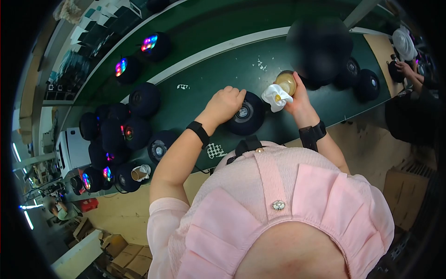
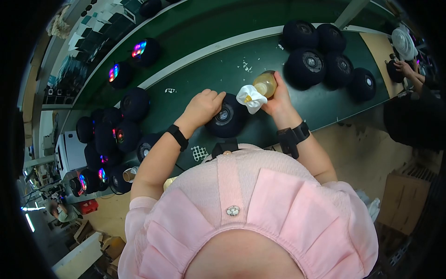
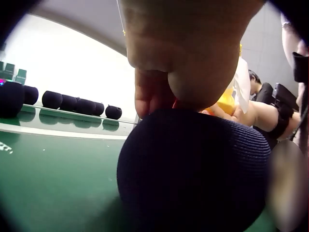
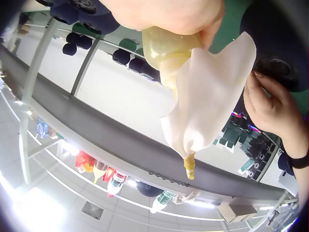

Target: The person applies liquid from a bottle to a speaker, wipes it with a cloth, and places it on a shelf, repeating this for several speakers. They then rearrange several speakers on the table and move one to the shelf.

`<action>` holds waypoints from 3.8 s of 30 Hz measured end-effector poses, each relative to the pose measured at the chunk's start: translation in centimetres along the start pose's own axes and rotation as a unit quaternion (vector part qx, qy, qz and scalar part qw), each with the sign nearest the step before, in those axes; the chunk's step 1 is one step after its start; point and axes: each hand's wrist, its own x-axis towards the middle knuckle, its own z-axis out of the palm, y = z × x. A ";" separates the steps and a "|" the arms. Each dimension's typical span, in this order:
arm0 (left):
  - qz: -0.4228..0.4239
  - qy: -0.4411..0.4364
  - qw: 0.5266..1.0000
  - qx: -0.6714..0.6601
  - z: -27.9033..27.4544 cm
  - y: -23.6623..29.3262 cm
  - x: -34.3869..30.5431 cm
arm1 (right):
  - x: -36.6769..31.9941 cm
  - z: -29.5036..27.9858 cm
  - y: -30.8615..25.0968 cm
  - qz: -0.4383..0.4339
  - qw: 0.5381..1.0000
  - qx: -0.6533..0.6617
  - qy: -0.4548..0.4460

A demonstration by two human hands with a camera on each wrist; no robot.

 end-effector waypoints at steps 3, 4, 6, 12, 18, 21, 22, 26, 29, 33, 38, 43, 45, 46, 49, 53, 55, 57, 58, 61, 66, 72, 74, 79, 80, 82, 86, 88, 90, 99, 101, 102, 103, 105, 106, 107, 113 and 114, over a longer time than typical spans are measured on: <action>-0.021 -0.055 0.998 0.021 0.0 0.1 0.5 | 0.4 0.2 0.1 -0.002 1.000 0.010 -0.001; -0.043 -0.097 0.994 0.033 0.1 0.0 0.8 | 0.2 0.3 0.3 -0.001 1.000 0.010 0.001; -0.069 -0.075 0.995 -0.024 0.3 -0.8 1.1 | 0.0 1.0 0.5 -0.036 0.999 0.004 0.018; -0.210 -0.004 0.955 -0.209 0.4 -0.7 0.7 | 2.7 1.4 0.5 -0.254 0.966 -0.039 -0.034; -0.302 -0.008 0.905 -0.301 0.4 -0.2 0.1 | 2.6 4.1 0.0 -0.413 0.896 -0.143 -0.085; -0.307 -0.005 0.899 -0.314 0.5 -0.3 0.0 | 2.3 5.1 0.2 -0.449 0.870 -0.180 -0.095; -0.307 -0.004 0.898 -0.317 0.6 -0.3 0.0 | 2.3 5.3 0.4 -0.464 0.854 -0.205 -0.114; -0.313 -0.011 0.893 -0.324 0.5 -0.2 -0.1 | 2.7 5.8 1.1 -0.492 0.821 -0.263 -0.125; -0.279 0.015 0.907 -0.316 1.0 -0.4 -0.4 | 2.5 6.3 1.8 -0.480 0.822 -0.279 -0.125; -0.283 0.019 0.905 -0.317 0.9 -0.3 -0.5 | 2.6 6.4 2.2 -0.507 0.790 -0.326 -0.113; -0.260 0.036 0.917 -0.300 0.8 -0.3 -0.5 | 0.7 7.2 2.7 -0.550 0.732 -0.390 -0.103; -0.266 0.030 0.913 -0.307 1.0 -0.3 -0.5 | 0.0 7.4 3.0 -0.581 0.699 -0.377 -0.180; -0.267 0.028 0.913 -0.307 1.2 -0.5 -0.5 | -0.3 7.4 3.0 -0.587 0.685 -0.391 -0.186; -0.267 0.026 0.913 -0.306 1.3 -0.5 -0.5 | -0.5 7.4 3.0 -0.593 0.670 -0.404 -0.191; -0.267 0.024 0.917 -0.294 1.3 -0.5 -0.6 | -0.9 7.2 3.0 -0.603 0.671 -0.380 -0.203; -0.282 0.021 0.907 -0.313 1.1 -0.3 -0.6 | 0.3 5.9 1.0 -0.583 0.731 -0.331 -0.124; -0.274 0.018 0.910 -0.312 1.1 -0.3 -0.5 | -0.1 6.1 0.0 -0.516 0.809 -0.253 -0.125; -0.229 0.034 0.934 -0.272 1.4 -0.6 -0.1 | 0.2 5.9 -1.3 -0.400 0.904 -0.120 -0.085; -0.185 0.051 0.954 -0.231 1.5 -0.8 0.1 | 0.4 5.6 -1.9 -0.402 0.904 -0.120 -0.086; -0.134 0.114 0.965 -0.195 1.2 -0.7 0.9 | 0.5 4.8 -3.3 -0.215 0.975 0.026 -0.048; -0.323 0.133 0.931 -0.109 -1.4 3.0 -0.3 | -0.8 3.8 -3.6 -0.153 0.988 0.027 -0.020; -0.441 0.016 0.888 -0.128 -0.4 5.1 -2.2 | 0.0 3.2 -1.7 -0.209 0.976 -0.011 -0.069; -0.440 0.031 0.889 -0.119 -0.5 4.9 -1.8 | 0.6 3.1 -1.0 -0.211 0.973 -0.018 -0.093; -0.385 0.053 0.921 0.006 -0.2 4.3 -0.7 | 0.4 4.2 0.8 -0.306 0.946 -0.075 -0.083; -0.383 0.052 0.922 0.006 -0.2 4.3 -0.7 | 0.3 4.4 1.0 -0.315 0.942 -0.078 -0.083; -0.344 0.027 0.938 0.020 -0.2 4.0 -0.9 | 0.2 5.0 1.2 -0.328 0.938 -0.071 -0.089; -0.323 0.094 0.940 -0.050 0.1 2.0 -1.8 | 1.3 5.4 1.3 -0.387 0.901 -0.151 -0.128; -0.358 0.077 0.922 -0.127 -0.5 1.7 -1.9 | 2.2 5.6 1.7 -0.453 0.856 -0.202 -0.142; -0.362 0.072 0.920 -0.134 -0.8 1.7 -1.8 | 2.3 6.2 2.2 -0.468 0.849 -0.205 -0.137; -0.395 0.062 0.903 -0.159 -0.9 1.9 -1.2 | 2.8 7.2 3.6 -0.506 0.804 -0.292 -0.115; -0.394 0.063 0.903 -0.157 -0.7 2.0 -1.2 | 2.7 7.1 3.7 -0.511 0.797 -0.302 -0.113; -0.394 0.064 0.904 -0.155 -0.7 2.0 -1.2 | 2.6 7.1 3.8 -0.517 0.790 -0.310 -0.111; -0.394 0.066 0.904 -0.152 -0.7 2.0 -1.2 | 2.4 7.1 3.7 -0.518 0.789 -0.312 -0.112; -0.395 0.066 0.904 -0.150 -0.7 2.0 -1.1 | 1.9 7.1 3.8 -0.544 0.761 -0.336 -0.114; -0.396 0.065 0.904 -0.148 -0.7 2.0 -1.1 | 1.6 7.1 3.9 -0.543 0.760 -0.337 -0.115; -0.397 0.066 0.903 -0.149 -0.6 1.9 -1.2 | 1.3 7.1 4.0 -0.545 0.758 -0.333 -0.131; -0.382 0.067 0.911 -0.138 -0.3 1.6 -1.4 | 0.9 6.8 3.9 -0.558 0.749 -0.330 -0.139; -0.385 0.066 0.910 -0.141 -0.4 1.7 -1.4 | 0.8 6.8 3.7 -0.553 0.757 -0.321 -0.136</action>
